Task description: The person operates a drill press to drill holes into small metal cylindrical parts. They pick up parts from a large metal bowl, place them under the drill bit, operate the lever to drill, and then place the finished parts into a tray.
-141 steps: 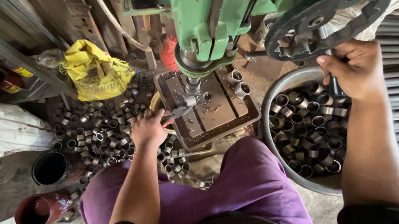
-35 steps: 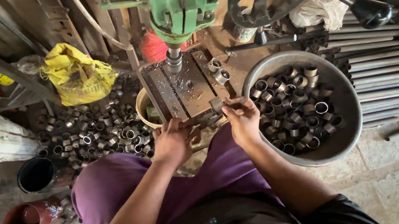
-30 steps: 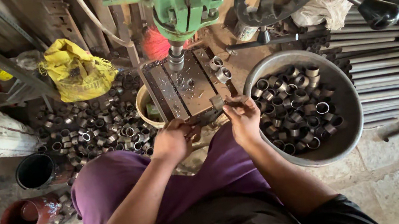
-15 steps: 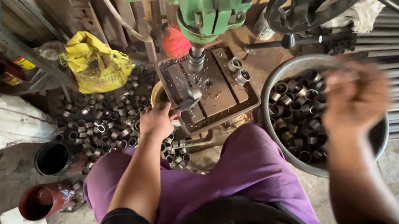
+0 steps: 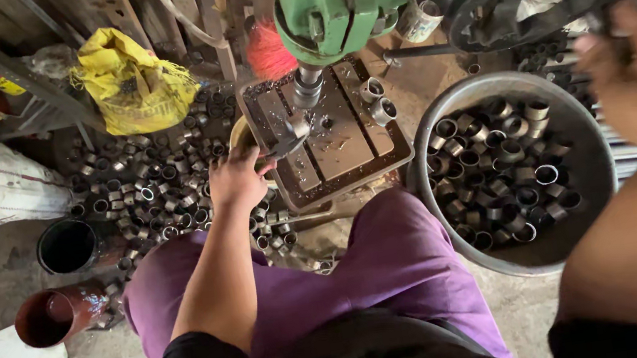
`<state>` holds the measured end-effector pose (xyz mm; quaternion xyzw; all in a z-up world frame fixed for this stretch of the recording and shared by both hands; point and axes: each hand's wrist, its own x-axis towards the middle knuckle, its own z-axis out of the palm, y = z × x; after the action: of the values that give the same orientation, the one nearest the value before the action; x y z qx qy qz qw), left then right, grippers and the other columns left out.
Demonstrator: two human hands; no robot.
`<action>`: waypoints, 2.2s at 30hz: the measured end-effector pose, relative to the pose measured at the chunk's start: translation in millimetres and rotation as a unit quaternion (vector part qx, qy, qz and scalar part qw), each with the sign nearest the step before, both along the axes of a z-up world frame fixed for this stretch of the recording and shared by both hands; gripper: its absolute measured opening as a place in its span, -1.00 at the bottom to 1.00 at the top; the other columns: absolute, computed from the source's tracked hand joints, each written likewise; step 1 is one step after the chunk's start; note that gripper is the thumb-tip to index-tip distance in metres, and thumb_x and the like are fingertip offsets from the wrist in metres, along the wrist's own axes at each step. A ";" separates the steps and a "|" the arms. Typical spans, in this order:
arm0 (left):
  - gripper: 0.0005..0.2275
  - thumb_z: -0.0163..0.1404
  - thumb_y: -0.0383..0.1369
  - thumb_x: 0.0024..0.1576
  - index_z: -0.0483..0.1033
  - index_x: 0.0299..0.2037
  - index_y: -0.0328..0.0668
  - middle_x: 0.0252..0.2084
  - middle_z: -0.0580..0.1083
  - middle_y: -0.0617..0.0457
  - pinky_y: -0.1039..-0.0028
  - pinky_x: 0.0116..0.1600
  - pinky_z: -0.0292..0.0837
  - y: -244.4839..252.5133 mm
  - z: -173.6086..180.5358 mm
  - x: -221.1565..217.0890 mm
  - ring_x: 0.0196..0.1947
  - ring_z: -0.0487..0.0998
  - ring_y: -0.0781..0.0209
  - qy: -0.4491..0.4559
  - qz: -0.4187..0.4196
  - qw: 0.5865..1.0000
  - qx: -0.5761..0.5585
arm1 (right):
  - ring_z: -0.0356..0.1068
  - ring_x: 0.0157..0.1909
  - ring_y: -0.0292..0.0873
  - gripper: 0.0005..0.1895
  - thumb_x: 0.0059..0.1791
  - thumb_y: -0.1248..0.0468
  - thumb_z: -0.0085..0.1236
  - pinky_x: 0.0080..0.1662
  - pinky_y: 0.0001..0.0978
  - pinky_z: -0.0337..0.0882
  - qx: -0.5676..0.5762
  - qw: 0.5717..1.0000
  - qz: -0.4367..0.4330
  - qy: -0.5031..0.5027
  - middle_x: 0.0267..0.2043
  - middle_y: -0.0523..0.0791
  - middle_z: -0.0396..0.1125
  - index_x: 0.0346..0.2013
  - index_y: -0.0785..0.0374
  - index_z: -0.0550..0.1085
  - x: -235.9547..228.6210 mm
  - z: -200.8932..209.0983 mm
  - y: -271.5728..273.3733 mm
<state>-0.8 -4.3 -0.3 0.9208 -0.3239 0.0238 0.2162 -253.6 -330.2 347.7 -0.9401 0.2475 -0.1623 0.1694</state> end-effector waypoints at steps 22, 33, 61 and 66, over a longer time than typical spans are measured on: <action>-0.69 0.10 0.00 0.11 0.57 -0.08 0.05 -0.07 0.56 -0.02 0.08 0.09 0.40 -0.1 8.7 1.7 -0.03 0.58 -0.06 0.036 0.011 0.997 0.067 | 0.26 -0.46 -0.36 -0.87 0.18 0.44 0.11 -0.39 -0.47 0.33 0.435 0.864 0.066 -0.246 -0.42 -0.18 0.30 0.01 0.40 0.52 20.1 -105.2 -40.8; -0.68 0.07 0.02 0.15 0.58 -0.03 0.11 -0.11 0.55 -0.01 0.08 0.04 0.41 -0.7 -0.3 2.3 -0.06 0.57 -0.08 -0.005 0.010 0.998 0.069 | 0.23 -0.56 -0.36 -0.86 0.14 0.42 0.11 -0.50 -0.48 0.27 0.324 0.937 0.000 -0.130 -0.47 -0.17 0.33 -0.02 0.39 0.54 6.5 -40.3 -21.9; -0.67 0.09 0.00 0.11 0.57 -0.06 0.07 -0.12 0.54 -0.04 0.08 -0.03 0.43 -0.5 5.0 -1.4 -0.10 0.58 -0.11 0.005 0.023 0.995 0.100 | 0.23 -0.53 -0.43 -0.89 0.15 0.46 0.12 -0.44 -0.58 0.22 0.287 0.922 0.044 -0.256 -0.49 -0.22 0.30 -0.05 0.44 0.54 26.2 -121.0 -32.3; -0.68 0.06 0.03 0.14 0.58 -0.06 0.09 -0.12 0.55 -0.05 0.09 -0.02 0.43 -2.0 2.8 2.2 -0.09 0.58 -0.12 0.013 0.028 0.993 0.111 | 0.25 -0.51 -0.44 -0.90 0.15 0.48 0.13 -0.44 -0.58 0.25 0.292 0.910 0.060 -0.287 -0.44 -0.23 0.33 -0.05 0.44 0.54 27.3 -126.6 -31.0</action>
<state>1.3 -6.3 2.6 0.9480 -0.2955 -0.0185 0.1164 -226.2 -361.2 221.0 -0.7744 0.1676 -0.3352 0.5098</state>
